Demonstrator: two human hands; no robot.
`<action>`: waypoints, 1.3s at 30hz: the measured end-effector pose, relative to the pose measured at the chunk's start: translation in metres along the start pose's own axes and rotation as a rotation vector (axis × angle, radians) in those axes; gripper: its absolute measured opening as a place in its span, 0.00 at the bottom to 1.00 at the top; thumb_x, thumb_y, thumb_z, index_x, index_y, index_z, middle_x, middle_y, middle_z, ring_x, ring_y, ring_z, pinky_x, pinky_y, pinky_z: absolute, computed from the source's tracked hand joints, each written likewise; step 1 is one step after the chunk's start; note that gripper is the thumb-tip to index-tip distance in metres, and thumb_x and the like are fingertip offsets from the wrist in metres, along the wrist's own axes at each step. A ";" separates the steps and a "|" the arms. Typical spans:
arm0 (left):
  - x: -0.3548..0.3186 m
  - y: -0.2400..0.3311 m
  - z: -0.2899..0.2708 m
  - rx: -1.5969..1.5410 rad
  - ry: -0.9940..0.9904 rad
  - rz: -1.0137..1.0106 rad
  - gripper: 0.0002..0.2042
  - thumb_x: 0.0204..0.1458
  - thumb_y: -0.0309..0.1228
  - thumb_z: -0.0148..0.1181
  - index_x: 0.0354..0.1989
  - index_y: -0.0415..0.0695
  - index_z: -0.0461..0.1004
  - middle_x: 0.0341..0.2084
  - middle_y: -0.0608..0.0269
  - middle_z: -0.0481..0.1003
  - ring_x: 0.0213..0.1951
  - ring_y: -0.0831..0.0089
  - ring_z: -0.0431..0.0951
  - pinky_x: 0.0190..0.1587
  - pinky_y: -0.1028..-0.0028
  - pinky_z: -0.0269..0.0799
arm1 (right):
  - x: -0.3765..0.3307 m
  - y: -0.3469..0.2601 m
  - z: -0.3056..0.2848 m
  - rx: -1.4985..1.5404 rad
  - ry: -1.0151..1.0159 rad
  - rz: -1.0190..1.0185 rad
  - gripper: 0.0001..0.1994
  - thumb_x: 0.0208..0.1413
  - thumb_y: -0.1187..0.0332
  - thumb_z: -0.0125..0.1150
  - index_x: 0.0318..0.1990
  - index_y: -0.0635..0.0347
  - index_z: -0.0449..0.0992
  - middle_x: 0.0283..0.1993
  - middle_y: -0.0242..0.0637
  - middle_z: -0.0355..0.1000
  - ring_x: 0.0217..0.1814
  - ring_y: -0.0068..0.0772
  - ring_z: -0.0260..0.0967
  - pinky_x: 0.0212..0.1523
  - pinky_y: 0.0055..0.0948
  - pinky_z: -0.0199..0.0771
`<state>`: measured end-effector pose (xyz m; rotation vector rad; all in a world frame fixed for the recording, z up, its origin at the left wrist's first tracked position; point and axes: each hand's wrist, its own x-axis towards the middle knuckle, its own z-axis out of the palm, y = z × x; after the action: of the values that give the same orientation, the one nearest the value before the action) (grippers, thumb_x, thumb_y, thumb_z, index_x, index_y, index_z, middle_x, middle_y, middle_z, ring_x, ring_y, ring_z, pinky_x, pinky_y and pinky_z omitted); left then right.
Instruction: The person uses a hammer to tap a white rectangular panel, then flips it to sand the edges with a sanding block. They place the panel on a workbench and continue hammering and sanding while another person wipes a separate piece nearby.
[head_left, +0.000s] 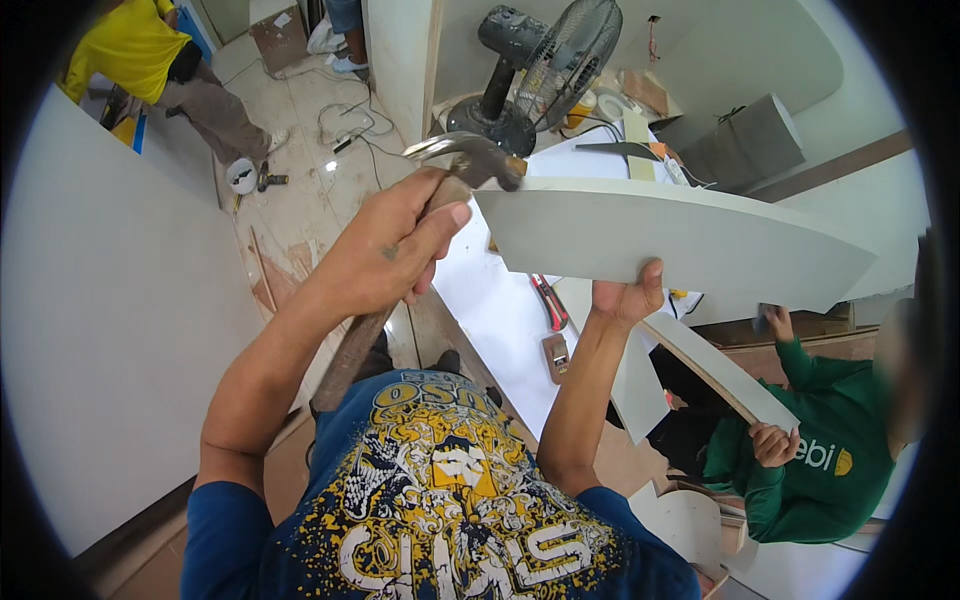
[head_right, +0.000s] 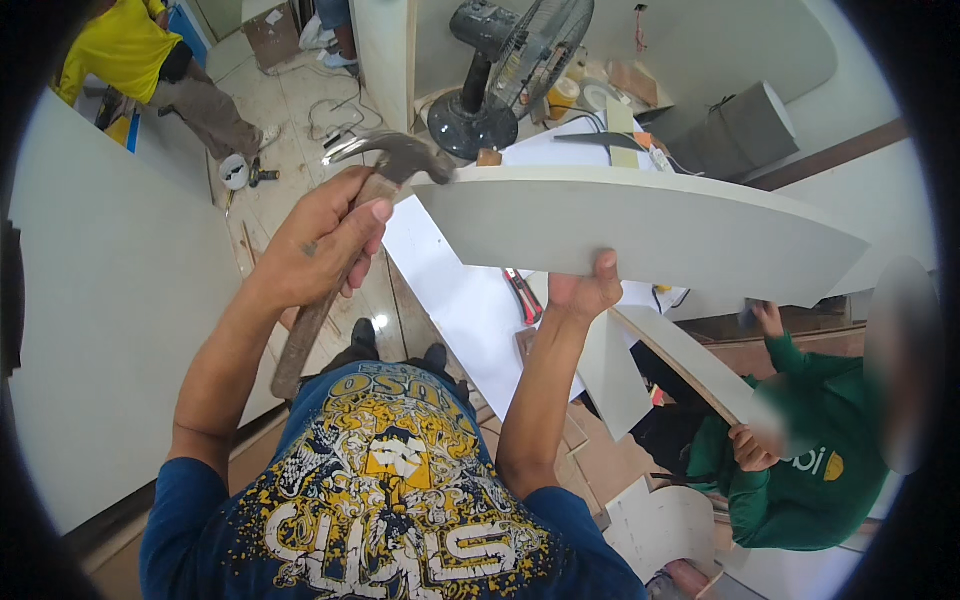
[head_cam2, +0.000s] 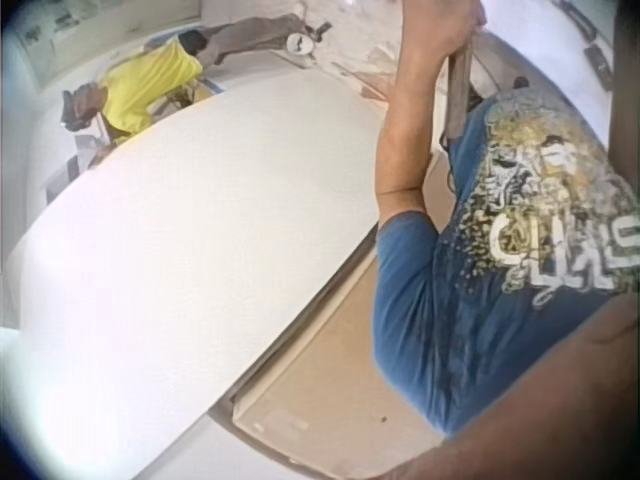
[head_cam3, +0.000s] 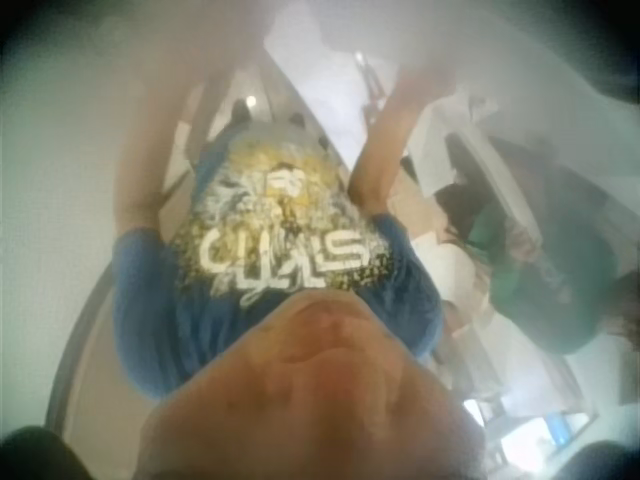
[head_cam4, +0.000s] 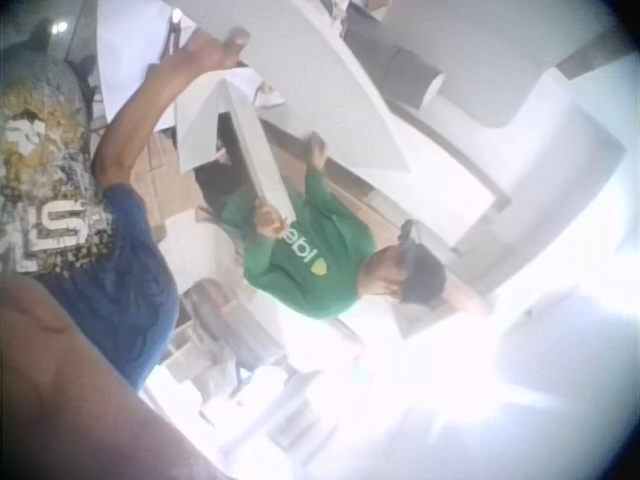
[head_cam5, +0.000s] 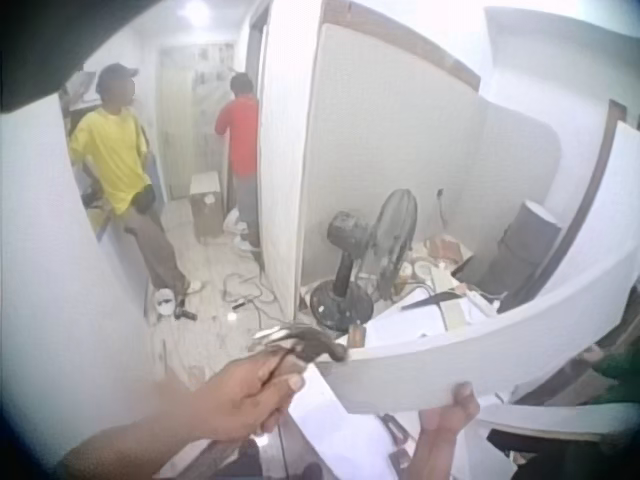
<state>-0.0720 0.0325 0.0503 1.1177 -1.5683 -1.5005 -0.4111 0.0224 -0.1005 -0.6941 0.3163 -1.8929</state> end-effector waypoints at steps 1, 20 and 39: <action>-0.001 0.006 0.002 0.001 0.031 0.004 0.16 0.74 0.42 0.53 0.50 0.38 0.71 0.24 0.67 0.70 0.18 0.81 0.71 0.19 0.76 0.69 | 0.001 -0.004 0.000 0.032 -0.027 0.014 0.35 0.54 0.65 0.77 0.70 0.57 0.71 0.70 0.40 0.72 0.76 0.49 0.63 0.79 0.62 0.56; 0.003 0.003 0.016 0.204 -0.064 0.026 0.18 0.74 0.43 0.52 0.55 0.39 0.72 0.22 0.70 0.68 0.15 0.83 0.69 0.17 0.79 0.65 | -0.003 -0.010 -0.003 -0.173 -0.009 -0.023 0.33 0.51 0.59 0.79 0.65 0.56 0.76 0.65 0.37 0.76 0.71 0.45 0.69 0.76 0.55 0.64; -0.008 0.050 0.014 0.051 -0.037 -0.127 0.20 0.74 0.45 0.51 0.51 0.35 0.70 0.28 0.58 0.75 0.33 0.61 0.79 0.41 0.59 0.78 | -0.017 -0.014 -0.002 -0.175 0.034 -0.057 0.36 0.50 0.65 0.79 0.67 0.61 0.72 0.63 0.38 0.75 0.68 0.45 0.72 0.72 0.48 0.69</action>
<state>-0.0876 0.0431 0.0990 1.2456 -1.5942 -1.5806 -0.4181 0.0433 -0.0997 -0.7953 0.4923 -1.9481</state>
